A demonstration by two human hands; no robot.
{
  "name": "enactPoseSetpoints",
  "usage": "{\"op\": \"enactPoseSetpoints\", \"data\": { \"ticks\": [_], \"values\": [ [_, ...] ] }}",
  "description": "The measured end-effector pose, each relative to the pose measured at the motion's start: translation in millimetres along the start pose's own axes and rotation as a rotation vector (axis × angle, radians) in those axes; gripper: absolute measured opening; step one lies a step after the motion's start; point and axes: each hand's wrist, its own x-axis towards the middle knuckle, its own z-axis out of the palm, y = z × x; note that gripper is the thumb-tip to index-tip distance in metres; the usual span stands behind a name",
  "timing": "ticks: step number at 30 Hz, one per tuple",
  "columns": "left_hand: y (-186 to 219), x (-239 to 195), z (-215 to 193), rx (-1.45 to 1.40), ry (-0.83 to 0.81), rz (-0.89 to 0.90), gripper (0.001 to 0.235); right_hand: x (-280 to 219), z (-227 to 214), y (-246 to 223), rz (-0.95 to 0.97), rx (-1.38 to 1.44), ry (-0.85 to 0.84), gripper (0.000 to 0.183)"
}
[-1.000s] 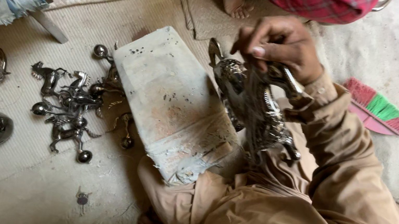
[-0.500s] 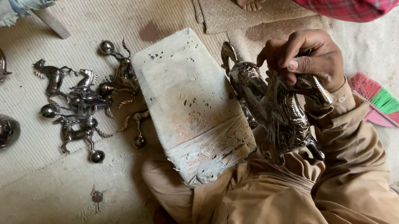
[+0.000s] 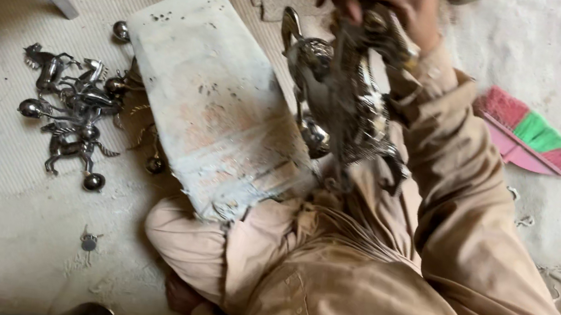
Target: The person sits on the floor and uses a chisel and wooden mallet to engrave a decorative pattern onto a silver-colored metal peacock figurine. They repeatedly reposition the figurine to access different areas and continue striking the chisel to deepen the pattern.
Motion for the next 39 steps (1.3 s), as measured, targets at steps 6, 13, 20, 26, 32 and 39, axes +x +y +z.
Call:
{"op": "enactPoseSetpoints", "data": {
  "ticks": [6, 13, 20, 26, 32, 39],
  "values": [
    [14.0, -5.9, -0.2, -0.237, 0.047, -0.051, 0.030, -5.2, -0.3, -6.8, -0.037, -0.094, 0.049, 0.021],
    [5.3, 6.5, 6.1, -0.559, 0.053, -0.056, 0.028, -5.5, 31.4, -12.2, -0.119, 0.082, 0.045, 0.016],
    [54.4, 14.9, -6.6, -1.080, -0.053, 0.098, 0.026, -1.3, 69.3, -21.1, -0.225, 0.031, 0.004, 0.007],
    [157.6, -5.7, -62.4, -1.248, -0.221, 0.467, 0.031, -10.4, 113.8, -28.2, -0.243, -0.143, -0.045, 0.009],
    [247.7, 0.2, -122.5, -1.490, -0.442, 0.695, 0.046, -22.9, 146.2, -28.5, -0.177, -0.267, 0.025, 0.017],
    [288.1, 2.6, -131.1, -1.269, -0.483, 0.775, 0.046, -74.6, 108.0, -10.1, -0.405, -0.232, 0.017, 0.048]
  ]
}}
